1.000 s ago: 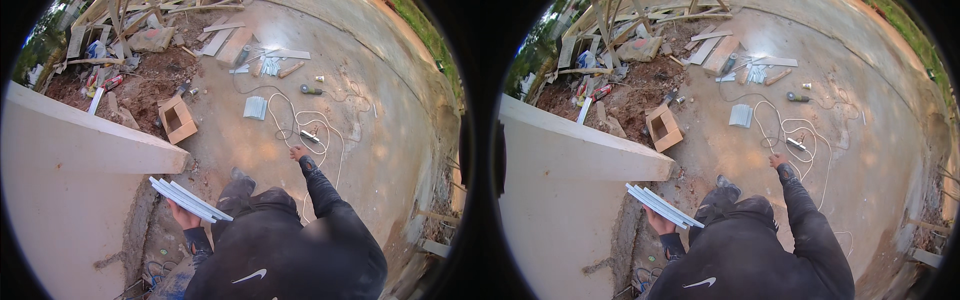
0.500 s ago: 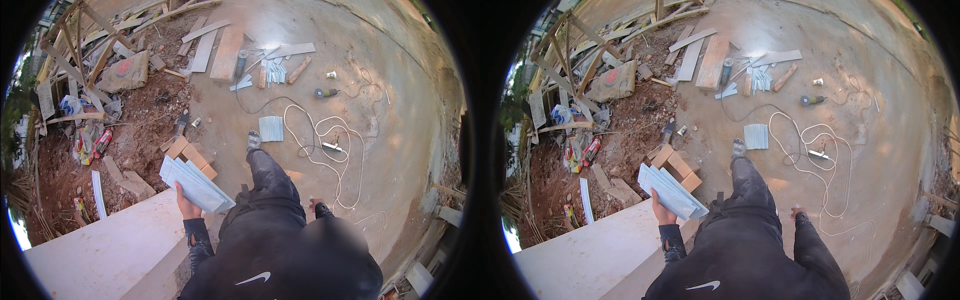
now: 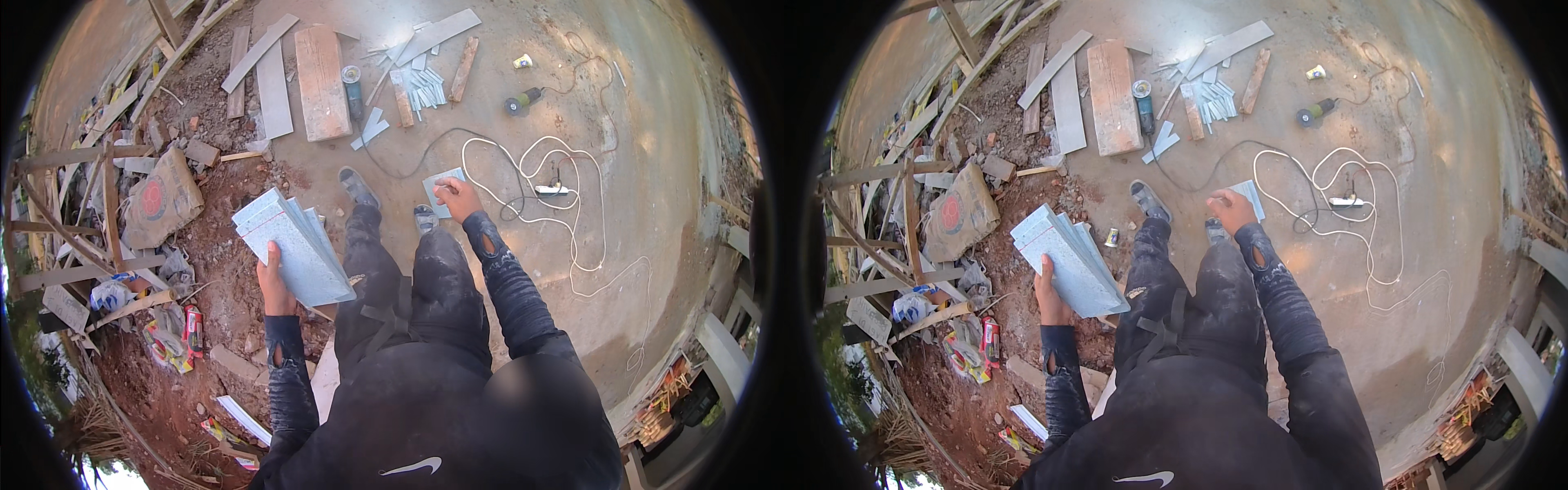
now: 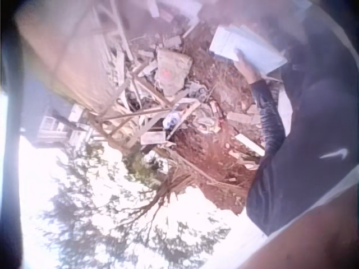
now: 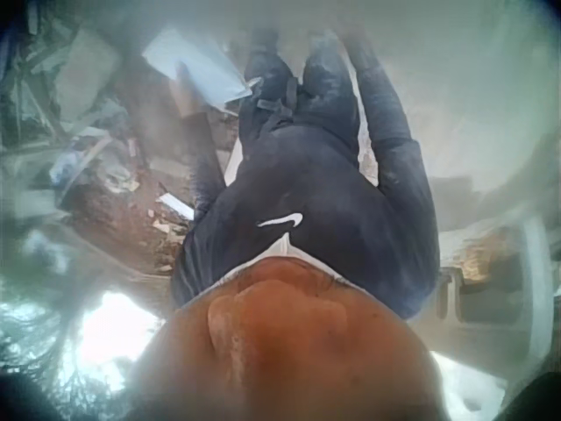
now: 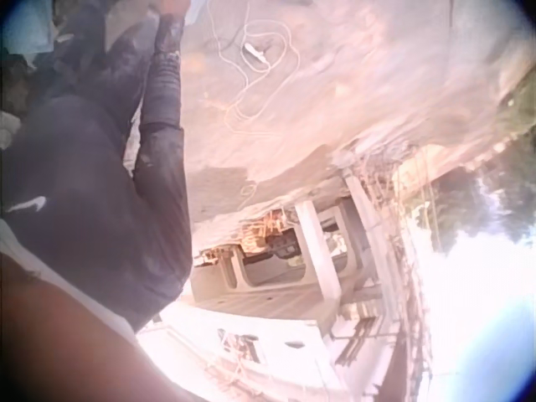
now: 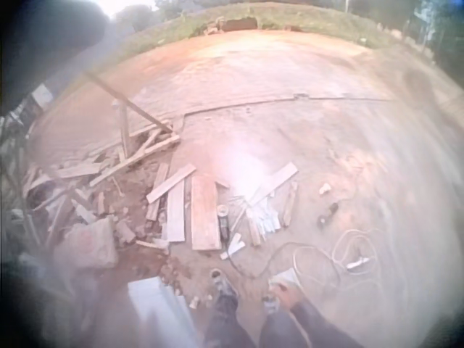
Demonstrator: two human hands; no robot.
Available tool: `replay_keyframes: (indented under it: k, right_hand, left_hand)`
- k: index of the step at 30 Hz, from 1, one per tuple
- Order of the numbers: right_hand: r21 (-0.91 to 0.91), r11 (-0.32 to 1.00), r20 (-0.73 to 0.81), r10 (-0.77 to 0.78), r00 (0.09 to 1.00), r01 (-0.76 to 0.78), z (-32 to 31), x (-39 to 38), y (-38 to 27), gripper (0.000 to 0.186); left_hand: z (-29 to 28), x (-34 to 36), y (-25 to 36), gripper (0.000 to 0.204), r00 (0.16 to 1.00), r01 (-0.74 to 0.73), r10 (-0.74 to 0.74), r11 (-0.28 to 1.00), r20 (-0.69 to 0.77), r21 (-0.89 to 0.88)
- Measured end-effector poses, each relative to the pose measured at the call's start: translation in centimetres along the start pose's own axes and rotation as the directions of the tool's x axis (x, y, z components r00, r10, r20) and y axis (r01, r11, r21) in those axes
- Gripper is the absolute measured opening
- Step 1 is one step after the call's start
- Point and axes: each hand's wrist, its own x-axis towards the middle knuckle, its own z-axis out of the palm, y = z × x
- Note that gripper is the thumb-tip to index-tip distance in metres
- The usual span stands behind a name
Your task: The person holds a light-blue tile with their left hand and uses an angle grinder with their right hand to cut into the edge of the tile. They repeat this action on several tiles, placing the grinder down and picking up new tiles from a stack on the ground.
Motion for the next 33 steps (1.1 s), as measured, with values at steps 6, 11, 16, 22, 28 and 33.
replay_keyframes:
  k: [6, 11, 16, 22, 28, 33]
  right_hand:
    - [-0.191, 0.955, 0.009, 0.235, 0.972, -0.229, 5.0, 8.1, 8.3, 0.033]
    - [-0.498, 0.860, 0.124, 0.203, 0.971, -0.116, 11.6, 21.5, 21.4, 0.028]
    - [-0.772, 0.560, 0.373, 0.015, 0.928, 0.301, 18.7, 36.8, 38.2, 0.023]
    - [-0.693, 0.441, 0.425, -0.390, 0.817, 0.571, 27.7, 38.4, 41.8, 0.025]
    - [-0.626, 0.700, -0.032, -0.463, 0.886, 0.343, 21.7, 40.8, 40.6, 0.017]
    - [-0.673, 0.722, -0.286, -0.458, 0.842, 0.163, 9.7, 43.1, 35.2, 0.024]
  left_hand:
    - [1.3, 19.3, -0.8, 0.053, 0.986, 0.030, -0.064, 0.977, 0.157, 0.211]
    - [2.3, 39.2, -9.2, 0.060, 0.927, -0.171, -0.072, 0.794, 0.369, 0.583]
    - [2.0, 53.8, -27.7, 0.063, 0.895, -0.232, -0.143, 0.662, 0.423, 0.713]
    - [2.4, 63.2, -34.6, 0.067, 0.681, -0.318, -0.401, 0.592, 0.613, 0.741]
    - [3.5, 64.2, -36.6, 0.067, 0.459, -0.431, -0.521, 0.578, 0.720, 0.693]
    - [10.8, 63.1, -40.6, 0.067, 0.207, -0.667, -0.653, 0.450, 0.729, 0.593]
